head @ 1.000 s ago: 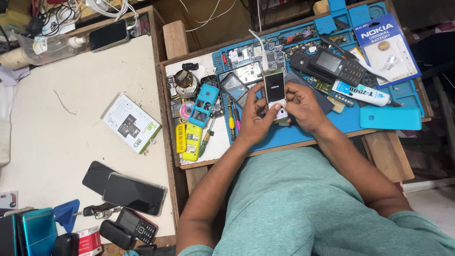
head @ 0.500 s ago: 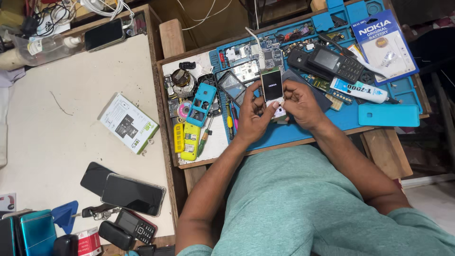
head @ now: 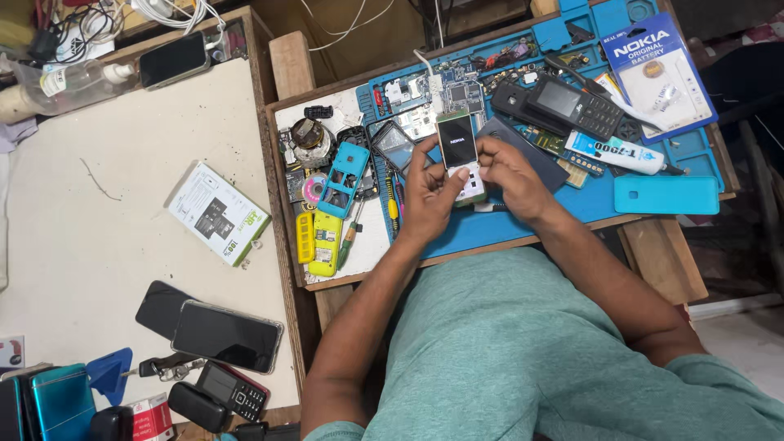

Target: The person holds a white Nokia phone, presses its buttons, and rotates it to inspect the screen and casing. The person then picks up a small screwdriver and uses it to pry open the phone's back cover, removing it to expose the internal components.

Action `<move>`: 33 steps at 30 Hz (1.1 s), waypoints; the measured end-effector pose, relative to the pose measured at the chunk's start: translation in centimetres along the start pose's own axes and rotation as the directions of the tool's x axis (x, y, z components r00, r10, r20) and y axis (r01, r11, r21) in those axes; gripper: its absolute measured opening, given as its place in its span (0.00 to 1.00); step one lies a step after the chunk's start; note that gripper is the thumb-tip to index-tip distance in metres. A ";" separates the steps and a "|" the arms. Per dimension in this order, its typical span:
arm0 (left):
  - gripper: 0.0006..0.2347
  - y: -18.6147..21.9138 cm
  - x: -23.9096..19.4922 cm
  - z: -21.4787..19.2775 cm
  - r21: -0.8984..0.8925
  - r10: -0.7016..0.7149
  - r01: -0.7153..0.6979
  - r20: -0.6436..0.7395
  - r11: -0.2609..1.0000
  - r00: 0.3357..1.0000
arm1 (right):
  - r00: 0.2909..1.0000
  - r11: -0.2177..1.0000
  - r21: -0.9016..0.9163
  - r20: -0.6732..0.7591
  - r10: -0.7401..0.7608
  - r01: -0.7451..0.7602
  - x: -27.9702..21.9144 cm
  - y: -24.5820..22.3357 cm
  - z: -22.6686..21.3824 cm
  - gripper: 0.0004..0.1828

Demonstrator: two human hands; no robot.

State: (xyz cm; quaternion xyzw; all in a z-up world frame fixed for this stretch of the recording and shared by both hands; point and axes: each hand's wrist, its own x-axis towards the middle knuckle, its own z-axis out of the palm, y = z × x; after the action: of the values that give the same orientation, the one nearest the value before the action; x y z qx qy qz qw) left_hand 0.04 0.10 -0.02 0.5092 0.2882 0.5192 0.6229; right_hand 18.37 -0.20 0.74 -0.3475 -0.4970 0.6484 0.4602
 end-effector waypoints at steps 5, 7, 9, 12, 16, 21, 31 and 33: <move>0.25 -0.1 0.3 -0.4 -0.078 -0.051 0.050 -0.017 0.996 0.999 | 0.997 0.990 -0.131 -0.059 -0.053 0.045 0.0 0.1 0.4 0.16; 0.25 -0.1 0.4 -0.5 -0.113 -0.062 0.060 -0.021 0.992 0.998 | 0.992 0.977 -0.195 -0.083 -0.098 0.080 -0.1 0.0 0.7 0.18; 0.25 -0.1 0.5 -0.6 -0.136 -0.087 0.081 -0.034 0.987 0.996 | 0.984 0.962 -0.247 -0.102 -0.143 0.114 -0.1 -0.4 1.0 0.19; 0.25 -0.1 0.5 -0.6 -0.133 -0.076 0.071 -0.038 0.989 0.996 | 0.974 0.929 -0.346 -0.134 -0.185 0.129 -0.2 -0.9 1.4 0.19; 0.26 -0.4 0.5 -0.7 -0.131 -0.082 0.075 -0.048 0.989 0.995 | 0.960 0.893 -0.409 -0.115 -0.256 0.189 -0.3 -1.3 1.7 0.18; 0.26 -0.9 0.5 -0.8 -0.150 -0.077 0.069 -0.048 0.986 0.996 | 0.955 0.878 -0.442 -0.133 -0.264 0.181 -0.3 -1.1 1.7 0.18; 0.26 -1.0 0.6 -0.9 -0.149 -0.072 0.064 -0.045 0.987 0.996 | 0.960 0.882 -0.438 -0.124 -0.251 0.174 -0.3 -0.9 1.5 0.20; 0.26 -1.0 0.6 -0.9 -0.126 -0.083 0.075 -0.053 0.989 0.995 | 0.959 0.877 -0.447 -0.121 -0.257 0.178 -0.3 -0.9 1.5 0.20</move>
State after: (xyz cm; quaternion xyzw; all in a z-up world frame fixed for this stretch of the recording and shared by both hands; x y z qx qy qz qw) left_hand -0.25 1.07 -1.15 0.4424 0.2932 0.5255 0.6649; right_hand 17.37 -0.93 1.95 -0.4384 -0.6212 0.4330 0.4842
